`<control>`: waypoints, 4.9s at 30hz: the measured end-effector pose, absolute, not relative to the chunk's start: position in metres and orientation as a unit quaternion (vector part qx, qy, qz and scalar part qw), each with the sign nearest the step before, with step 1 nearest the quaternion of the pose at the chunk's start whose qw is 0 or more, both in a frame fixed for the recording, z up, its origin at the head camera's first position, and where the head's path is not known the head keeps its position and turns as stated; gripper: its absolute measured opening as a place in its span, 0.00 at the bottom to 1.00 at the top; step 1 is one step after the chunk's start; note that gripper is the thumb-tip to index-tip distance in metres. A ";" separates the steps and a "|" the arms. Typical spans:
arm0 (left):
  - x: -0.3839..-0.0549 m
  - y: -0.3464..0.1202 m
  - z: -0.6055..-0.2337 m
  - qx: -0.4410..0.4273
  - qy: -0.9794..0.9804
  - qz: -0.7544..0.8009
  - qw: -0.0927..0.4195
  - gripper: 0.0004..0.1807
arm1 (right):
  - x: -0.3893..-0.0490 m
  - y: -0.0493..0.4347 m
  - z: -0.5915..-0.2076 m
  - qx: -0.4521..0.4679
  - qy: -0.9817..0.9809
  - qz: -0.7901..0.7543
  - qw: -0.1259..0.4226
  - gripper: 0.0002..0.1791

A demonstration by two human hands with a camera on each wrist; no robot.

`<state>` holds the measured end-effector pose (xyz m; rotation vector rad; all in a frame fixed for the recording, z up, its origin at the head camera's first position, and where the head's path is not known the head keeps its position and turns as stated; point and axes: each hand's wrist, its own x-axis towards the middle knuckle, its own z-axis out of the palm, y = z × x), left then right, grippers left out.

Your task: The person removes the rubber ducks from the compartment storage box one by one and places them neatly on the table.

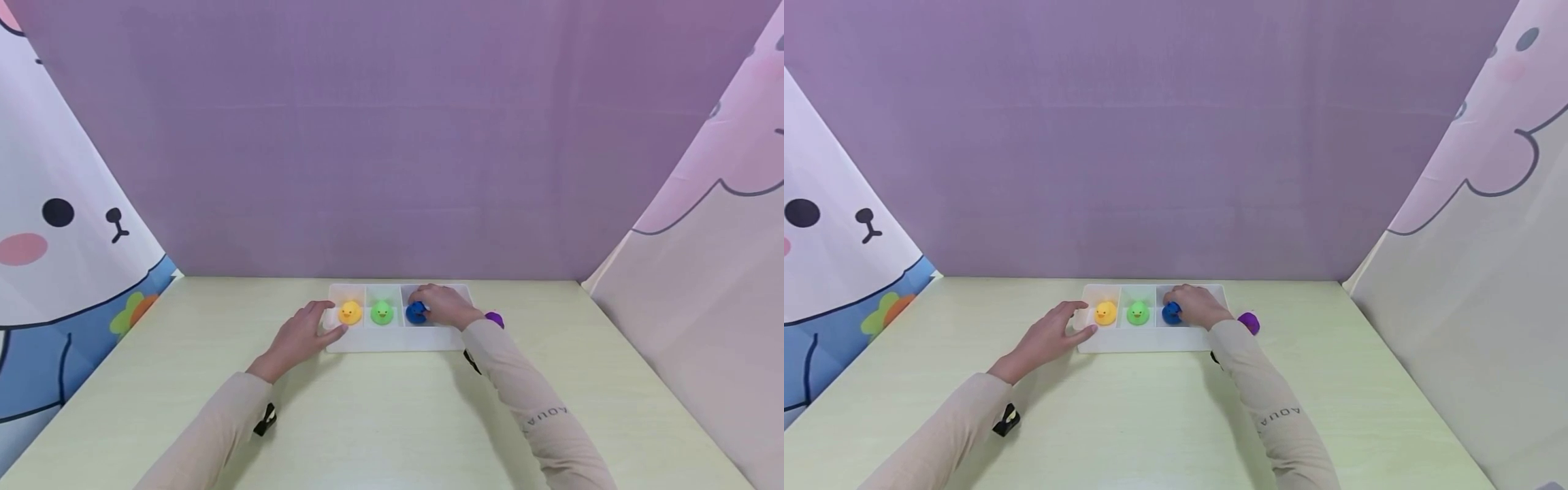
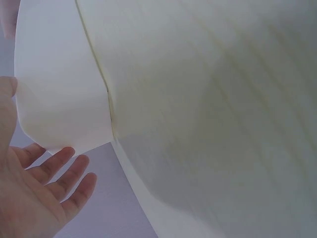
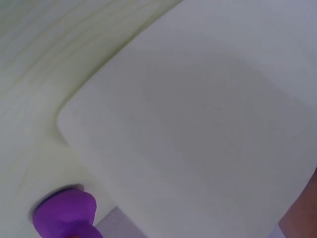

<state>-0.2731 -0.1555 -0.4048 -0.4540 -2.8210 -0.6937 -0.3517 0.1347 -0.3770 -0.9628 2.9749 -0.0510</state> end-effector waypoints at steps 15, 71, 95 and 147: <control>-0.273 -0.155 -0.404 -0.152 -0.956 -0.232 0.099 0.35 | -0.349 0.135 -0.374 -0.314 0.949 -0.017 0.009 0.19; -0.273 -0.155 -0.406 -0.157 -0.952 -0.242 0.101 0.36 | -0.337 0.186 -0.317 -0.344 0.935 -0.045 -0.068 0.18; -0.272 -0.154 -0.404 -0.156 -0.952 -0.240 0.105 0.35 | -0.333 0.262 -0.318 -0.310 0.944 -0.075 -0.083 0.17; -0.270 -0.152 -0.404 -0.156 -0.949 -0.254 0.097 0.35 | -0.320 0.328 -0.389 -0.272 0.955 -0.105 -0.047 0.15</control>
